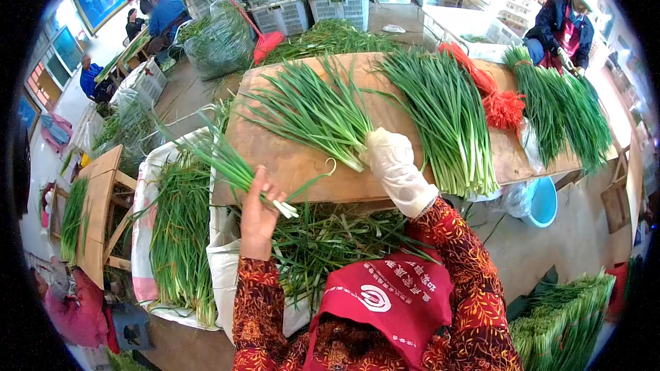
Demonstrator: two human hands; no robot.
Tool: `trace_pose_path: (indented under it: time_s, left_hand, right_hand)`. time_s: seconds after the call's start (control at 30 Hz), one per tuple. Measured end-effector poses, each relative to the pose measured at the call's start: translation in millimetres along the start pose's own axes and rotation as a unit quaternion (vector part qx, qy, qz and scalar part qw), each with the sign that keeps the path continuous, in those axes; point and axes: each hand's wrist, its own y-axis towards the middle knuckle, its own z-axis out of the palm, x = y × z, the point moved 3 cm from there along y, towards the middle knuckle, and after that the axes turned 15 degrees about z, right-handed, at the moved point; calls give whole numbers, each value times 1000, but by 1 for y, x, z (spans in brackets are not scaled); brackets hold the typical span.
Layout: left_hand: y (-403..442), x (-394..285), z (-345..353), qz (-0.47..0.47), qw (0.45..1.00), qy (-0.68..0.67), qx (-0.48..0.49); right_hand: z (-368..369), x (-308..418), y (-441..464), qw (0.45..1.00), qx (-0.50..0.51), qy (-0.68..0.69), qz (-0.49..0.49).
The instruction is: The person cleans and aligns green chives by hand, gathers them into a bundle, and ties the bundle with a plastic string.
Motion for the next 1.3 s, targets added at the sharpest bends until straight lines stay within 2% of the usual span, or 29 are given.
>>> trace_pose_path:
  time_s: [0.07,0.3,0.33,0.37,0.43,0.47,0.57,0.63,0.8,0.9,0.93,1.03,1.07,1.1,1.2,1.27,1.3]
  left_hand:
    - [-6,13,11,-21,1000,-10,-3]
    - [-20,41,27,-32,998,6,46]
    - [-22,43,30,-36,998,8,55]
    - [-23,45,31,-37,997,10,61]
    - [-22,51,31,-50,997,13,64]
    - [-21,52,35,-50,997,12,51]
    - [-17,55,40,-43,998,-21,31]
    - [-17,50,47,-45,997,-40,41]
    - [-22,41,39,-43,995,-83,40]
    - [-24,31,41,-26,994,-67,78]
    - [-23,29,39,-19,995,-43,88]
    - [-25,26,32,-28,995,33,86]
    - [-26,25,32,-35,995,59,78]
    - [-27,27,30,-38,993,76,85]
    - [-31,34,21,-47,985,134,97]
    - [-32,31,20,-34,989,119,79]
    - [-33,29,19,-28,991,111,68]
  right_hand:
    - [9,-5,3,999,29,-23,15]
    - [0,1,-3,998,-49,35,7]
    - [-4,2,-5,998,-16,48,37]
    - [-8,3,-7,986,33,148,73]
    - [-16,8,-15,919,136,342,140]
    - [-23,15,-22,884,211,385,162]
    - [-27,41,-52,731,331,577,153]
    - [-13,49,-66,713,364,582,143]
    - [-1,57,-74,627,396,660,123]
    - [-1,62,-80,629,400,650,148]
    - [5,60,-80,646,409,631,131]
    - [-7,57,-74,717,346,591,130]
    - [-25,66,-72,710,281,639,96]
    - [-23,65,-63,762,243,595,76]
    - [-7,69,-49,793,253,539,126]
    - [0,73,-45,805,271,500,168]
    - [2,74,-45,791,270,523,165]
